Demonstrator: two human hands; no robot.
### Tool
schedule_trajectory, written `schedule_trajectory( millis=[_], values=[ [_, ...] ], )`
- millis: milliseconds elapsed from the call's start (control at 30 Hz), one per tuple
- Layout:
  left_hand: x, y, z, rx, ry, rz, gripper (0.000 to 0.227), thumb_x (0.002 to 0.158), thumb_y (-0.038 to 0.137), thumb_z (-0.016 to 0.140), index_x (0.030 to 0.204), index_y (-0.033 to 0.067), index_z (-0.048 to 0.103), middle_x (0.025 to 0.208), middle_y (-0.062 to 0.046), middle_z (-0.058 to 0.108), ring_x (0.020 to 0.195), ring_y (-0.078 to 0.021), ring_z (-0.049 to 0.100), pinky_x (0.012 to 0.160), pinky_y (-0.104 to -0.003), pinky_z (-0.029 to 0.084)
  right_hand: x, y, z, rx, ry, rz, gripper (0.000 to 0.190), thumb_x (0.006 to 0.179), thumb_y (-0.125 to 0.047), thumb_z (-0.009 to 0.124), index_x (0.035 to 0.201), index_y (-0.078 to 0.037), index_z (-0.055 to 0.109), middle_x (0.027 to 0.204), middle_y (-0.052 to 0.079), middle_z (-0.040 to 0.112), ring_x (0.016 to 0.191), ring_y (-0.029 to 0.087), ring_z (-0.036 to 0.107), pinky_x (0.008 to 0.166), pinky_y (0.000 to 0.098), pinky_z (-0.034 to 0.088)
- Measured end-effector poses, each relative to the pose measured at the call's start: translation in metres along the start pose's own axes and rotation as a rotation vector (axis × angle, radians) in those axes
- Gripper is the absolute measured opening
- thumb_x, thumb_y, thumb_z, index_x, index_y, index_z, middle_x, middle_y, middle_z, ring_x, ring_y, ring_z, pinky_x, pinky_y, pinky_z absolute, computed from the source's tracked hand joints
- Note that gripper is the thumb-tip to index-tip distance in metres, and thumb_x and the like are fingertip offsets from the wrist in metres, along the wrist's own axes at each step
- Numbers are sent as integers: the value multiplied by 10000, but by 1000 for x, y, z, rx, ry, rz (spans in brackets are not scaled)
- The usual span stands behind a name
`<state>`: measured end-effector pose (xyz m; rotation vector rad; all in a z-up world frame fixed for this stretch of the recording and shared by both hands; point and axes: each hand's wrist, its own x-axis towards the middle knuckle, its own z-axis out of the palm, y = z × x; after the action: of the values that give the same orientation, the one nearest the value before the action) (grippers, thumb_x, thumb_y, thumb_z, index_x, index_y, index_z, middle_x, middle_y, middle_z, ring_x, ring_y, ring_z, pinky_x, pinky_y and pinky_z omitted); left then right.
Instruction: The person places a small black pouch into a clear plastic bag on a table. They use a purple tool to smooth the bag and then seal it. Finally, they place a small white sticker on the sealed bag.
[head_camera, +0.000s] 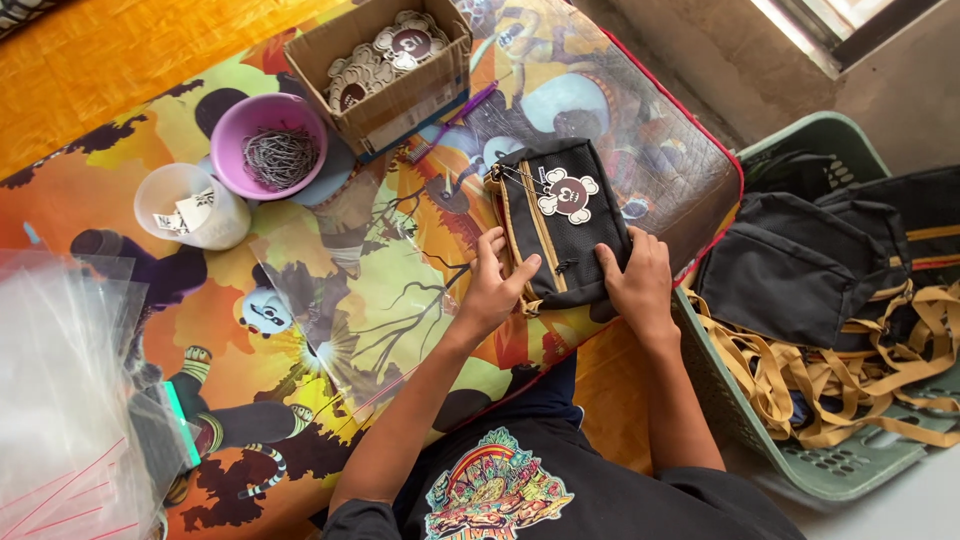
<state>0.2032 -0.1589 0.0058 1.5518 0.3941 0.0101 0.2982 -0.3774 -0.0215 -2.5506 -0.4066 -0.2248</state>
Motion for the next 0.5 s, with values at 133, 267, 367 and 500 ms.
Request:
schedule_trajectory(
  millis=[133,267,367,500],
  values=[
    [11,-14,7,-110,62,-15,814,849,364,808,1424,48,326,1296,-299,529,1309,-470,485,1147,-523,369,-14,7,-7,204,-107,158,466,935,-406,737,1209,-51,610,937,223,647,936,443,642,778,521,489],
    [7,-5,3,-432,188,-182,783,872,319,801,1387,79,262,1148,-153,486,1033,-245,542,912,-425,483,-27,-3,-19,546,-167,272,306,918,-238,745,1169,-128,610,926,114,690,867,224,646,753,349,507],
    [1,13,-10,-603,154,-249,768,868,303,790,1357,81,240,1105,-120,449,920,-228,584,754,-385,532,-28,-12,-22,861,-193,309,328,900,-92,716,1191,-94,562,944,63,676,818,124,621,691,261,526],
    [-18,21,-45,-702,42,-241,419,891,346,761,1067,85,486,846,-22,545,705,-206,705,559,-370,617,-30,-27,-14,1266,-305,300,495,851,36,693,1299,-66,510,978,68,670,803,133,688,648,261,592]
  ],
)
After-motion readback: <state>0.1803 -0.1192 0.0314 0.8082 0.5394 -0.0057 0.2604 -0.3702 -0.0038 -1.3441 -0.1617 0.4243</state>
